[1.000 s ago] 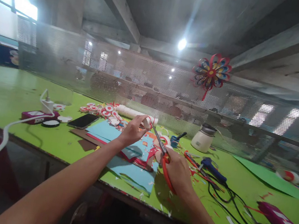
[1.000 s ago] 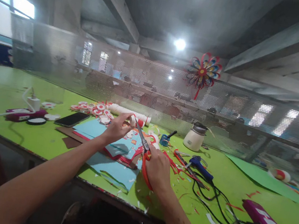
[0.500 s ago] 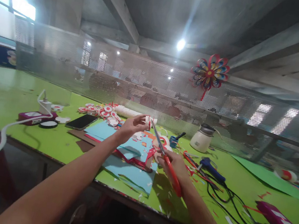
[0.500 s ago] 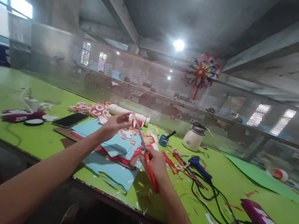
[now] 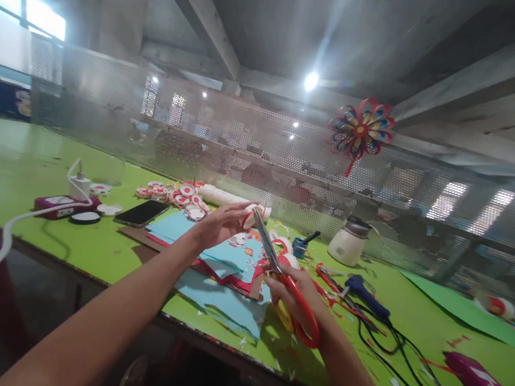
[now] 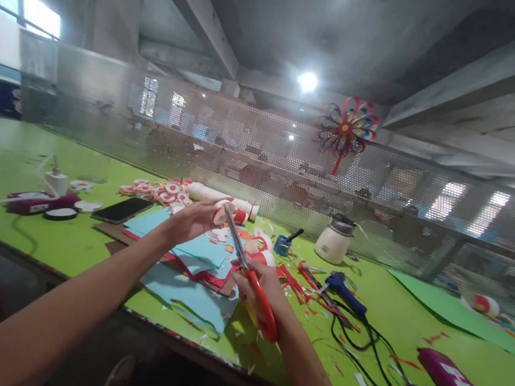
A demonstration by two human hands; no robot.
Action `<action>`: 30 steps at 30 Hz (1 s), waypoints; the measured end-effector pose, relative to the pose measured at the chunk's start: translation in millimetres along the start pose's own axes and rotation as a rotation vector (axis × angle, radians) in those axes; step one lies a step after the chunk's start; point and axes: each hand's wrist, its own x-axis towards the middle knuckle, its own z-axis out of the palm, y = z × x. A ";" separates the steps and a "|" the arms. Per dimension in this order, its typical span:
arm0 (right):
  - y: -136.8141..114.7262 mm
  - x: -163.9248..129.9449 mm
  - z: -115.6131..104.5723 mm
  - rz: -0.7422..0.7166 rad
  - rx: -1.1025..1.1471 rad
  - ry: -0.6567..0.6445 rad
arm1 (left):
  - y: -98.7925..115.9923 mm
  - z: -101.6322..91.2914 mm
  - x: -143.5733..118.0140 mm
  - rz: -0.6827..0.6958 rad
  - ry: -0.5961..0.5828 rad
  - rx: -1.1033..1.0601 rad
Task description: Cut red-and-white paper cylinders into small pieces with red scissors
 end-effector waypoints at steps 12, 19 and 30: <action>3.4 -1.1 2.8 -0.017 0.020 -0.029 | -3.5 -11.8 1.9 -0.016 0.026 -0.148; -2.8 -3.5 2.4 0.012 0.085 -0.031 | -2.3 -8.6 -0.1 -0.006 0.001 -0.174; -1.6 -7.8 4.2 0.002 0.300 -0.107 | -2.3 -6.1 -1.2 0.022 -0.007 -0.156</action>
